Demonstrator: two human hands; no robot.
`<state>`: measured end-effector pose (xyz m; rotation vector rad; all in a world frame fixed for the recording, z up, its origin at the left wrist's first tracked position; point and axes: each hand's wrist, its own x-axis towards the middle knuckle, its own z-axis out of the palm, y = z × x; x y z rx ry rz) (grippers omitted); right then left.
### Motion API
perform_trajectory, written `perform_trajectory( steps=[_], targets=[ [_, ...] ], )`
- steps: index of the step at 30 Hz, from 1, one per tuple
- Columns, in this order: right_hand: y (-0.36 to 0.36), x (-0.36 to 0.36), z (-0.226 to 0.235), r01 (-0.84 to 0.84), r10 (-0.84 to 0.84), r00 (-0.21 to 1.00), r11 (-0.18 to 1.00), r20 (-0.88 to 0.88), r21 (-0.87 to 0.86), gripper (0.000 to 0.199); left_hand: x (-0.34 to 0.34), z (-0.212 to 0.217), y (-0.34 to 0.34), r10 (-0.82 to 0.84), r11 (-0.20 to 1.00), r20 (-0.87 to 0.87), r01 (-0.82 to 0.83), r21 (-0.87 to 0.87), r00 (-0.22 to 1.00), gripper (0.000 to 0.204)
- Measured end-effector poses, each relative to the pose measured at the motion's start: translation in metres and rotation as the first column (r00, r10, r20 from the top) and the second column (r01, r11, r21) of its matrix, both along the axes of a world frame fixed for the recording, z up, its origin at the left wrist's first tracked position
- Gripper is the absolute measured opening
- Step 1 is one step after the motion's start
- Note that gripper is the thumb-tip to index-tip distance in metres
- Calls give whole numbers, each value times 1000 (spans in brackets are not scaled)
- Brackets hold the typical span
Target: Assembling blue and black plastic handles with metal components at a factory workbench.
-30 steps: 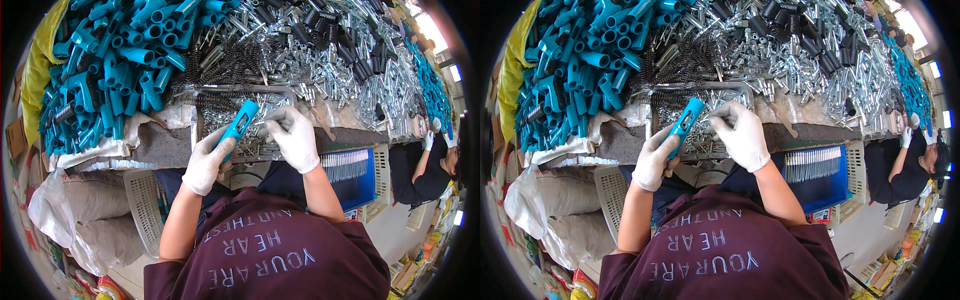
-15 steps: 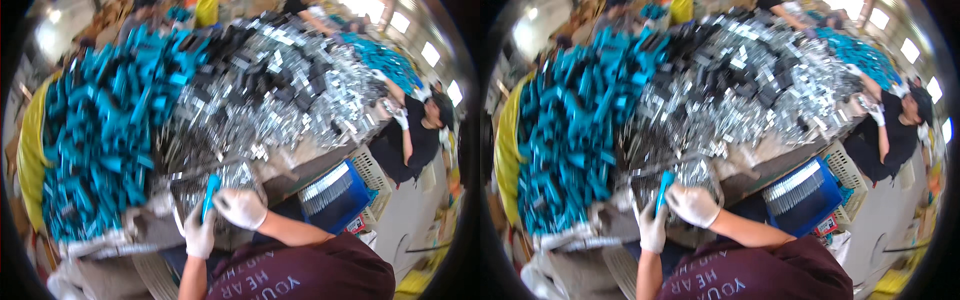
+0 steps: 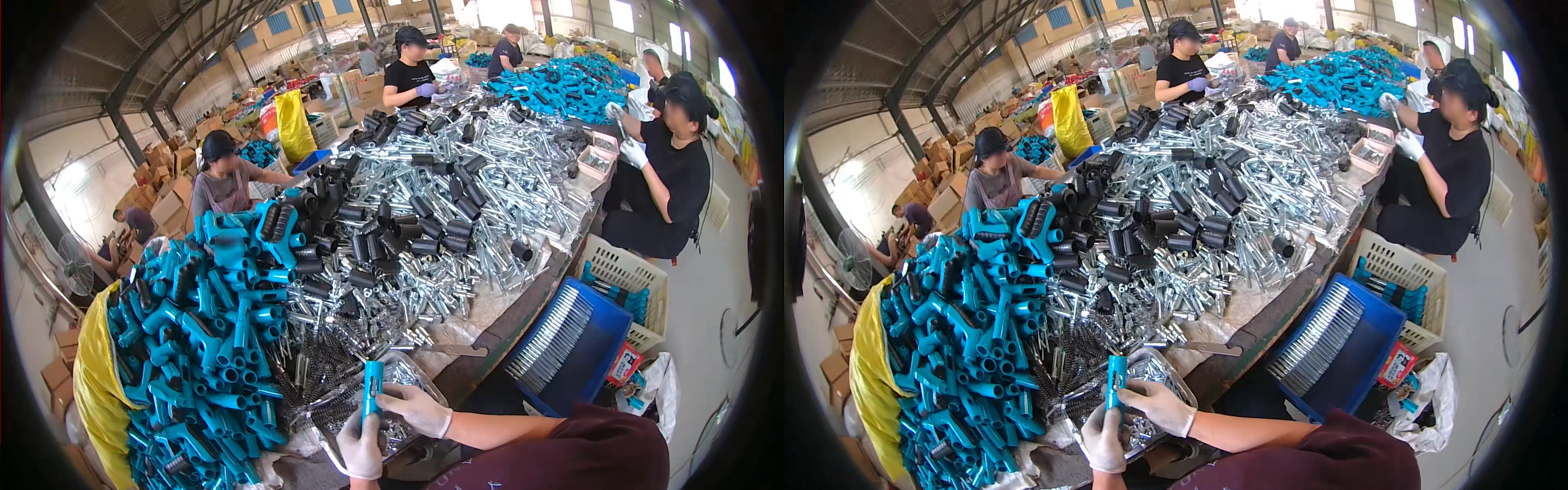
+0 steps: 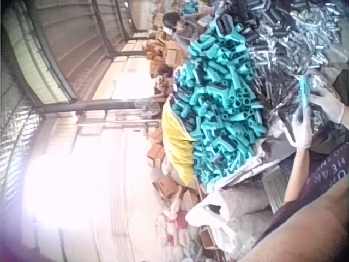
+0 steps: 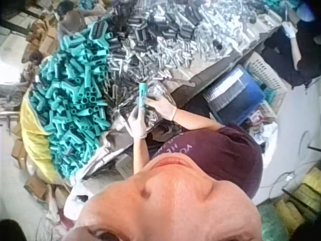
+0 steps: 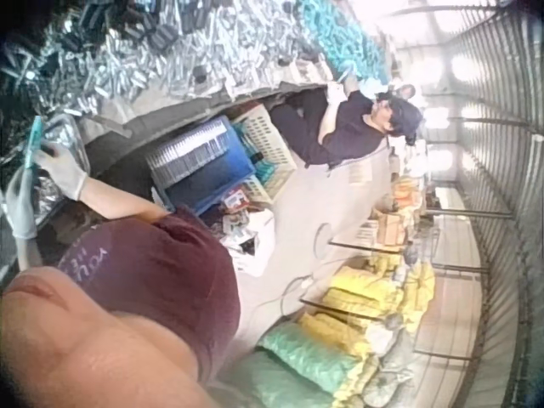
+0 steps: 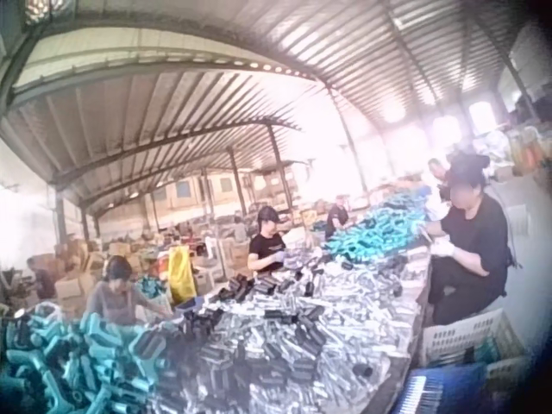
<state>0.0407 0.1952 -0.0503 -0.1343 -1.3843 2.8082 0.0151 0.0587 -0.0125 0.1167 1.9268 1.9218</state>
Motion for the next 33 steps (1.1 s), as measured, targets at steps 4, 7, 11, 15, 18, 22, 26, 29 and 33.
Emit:
perform_trajectory(
  steps=[4, 7, 11, 15, 18, 22, 26, 29, 33],
  targets=[
    [5, -3, -10, 114, -113, 992, 993, 51, -37, 37, -2, -14, 16, 12, 996, -96, -20, -85, 995, 23],
    [16, -1, -6, 219, -193, 972, 950, 132, -224, 32, -15, -37, 5, -74, 952, -287, -18, -307, 955, 29],
    [26, -9, -13, 273, -229, 962, 829, 149, -488, 29, -16, -32, -5, -292, 769, -494, -107, -630, 819, 22],
    [31, -9, -28, 182, -103, 977, 855, 185, -486, 28, -12, -40, 3, -496, 562, -537, -219, -797, 682, 21],
    [27, -6, -33, 118, -24, 978, 882, 207, -455, 28, -14, -43, 7, -458, 572, -525, -215, -792, 717, 14],
    [26, -5, -27, 58, 18, 975, 943, 224, -327, 25, -17, -48, 4, -389, 616, -610, -298, -730, 690, 8],
    [23, -6, -28, 7, 66, 967, 959, 246, -283, 24, -20, -45, 4, -326, 648, -623, -311, -695, 711, 8],
    [19, -8, -27, -34, 100, 964, 965, 248, -259, 25, -24, -46, 1, -298, 665, -637, -324, -673, 711, 9],
    [18, -7, -29, -28, 88, 968, 969, 235, -246, 25, -30, -53, -4, -275, 710, -642, -299, -638, 716, 12]
  ],
)
